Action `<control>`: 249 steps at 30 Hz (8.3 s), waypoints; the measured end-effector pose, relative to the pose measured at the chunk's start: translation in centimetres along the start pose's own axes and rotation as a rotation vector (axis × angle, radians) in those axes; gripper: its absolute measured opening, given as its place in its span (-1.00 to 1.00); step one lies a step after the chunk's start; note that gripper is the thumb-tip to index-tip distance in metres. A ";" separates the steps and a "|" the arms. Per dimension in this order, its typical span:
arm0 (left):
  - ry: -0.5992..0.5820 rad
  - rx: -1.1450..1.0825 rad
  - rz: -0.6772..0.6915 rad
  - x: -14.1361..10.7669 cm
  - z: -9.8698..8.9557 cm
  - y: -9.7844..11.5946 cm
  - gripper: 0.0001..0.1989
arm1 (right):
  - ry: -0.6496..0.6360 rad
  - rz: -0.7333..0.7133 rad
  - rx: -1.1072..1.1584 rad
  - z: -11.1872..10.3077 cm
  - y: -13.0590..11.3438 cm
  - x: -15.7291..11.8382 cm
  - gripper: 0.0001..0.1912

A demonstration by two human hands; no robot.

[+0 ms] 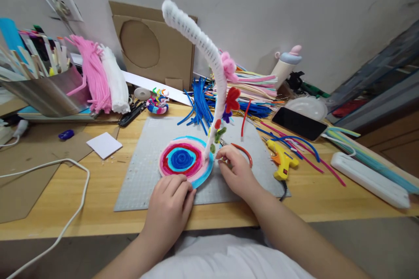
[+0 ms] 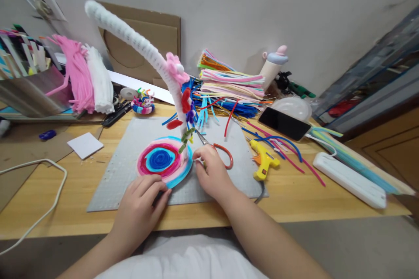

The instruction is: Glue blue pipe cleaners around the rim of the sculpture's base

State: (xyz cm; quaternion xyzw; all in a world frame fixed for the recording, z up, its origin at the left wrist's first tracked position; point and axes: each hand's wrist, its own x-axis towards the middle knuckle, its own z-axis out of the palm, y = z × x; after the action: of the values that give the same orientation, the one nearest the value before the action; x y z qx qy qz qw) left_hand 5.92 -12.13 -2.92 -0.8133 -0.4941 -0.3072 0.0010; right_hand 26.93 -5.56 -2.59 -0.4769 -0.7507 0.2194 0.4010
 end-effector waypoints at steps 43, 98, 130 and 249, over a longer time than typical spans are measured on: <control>0.035 -0.023 -0.015 -0.2 0.1 0.0 -0.93 | -0.350 -0.226 -0.231 -0.3 -4.3 -3.0 -0.54; -0.082 -0.019 0.103 0.3 -0.9 -1.5 -0.84 | -0.048 0.549 0.767 2.1 -0.7 -0.8 -0.49; -0.081 -0.379 -0.274 1.2 -5.9 -0.3 -0.95 | -0.105 0.407 0.609 -0.6 -3.6 -5.7 -0.19; -0.410 -0.747 -0.095 7.2 -7.8 -0.9 -0.35 | -0.185 -0.196 0.121 -5.1 -6.2 1.0 -0.75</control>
State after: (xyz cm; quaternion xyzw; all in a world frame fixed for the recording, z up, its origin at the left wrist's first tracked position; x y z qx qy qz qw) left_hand 3.64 -8.26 6.74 -0.7783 -0.3759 -0.2966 -0.4061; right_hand 27.47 -7.76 5.17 -0.3540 -0.8130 0.2670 0.3775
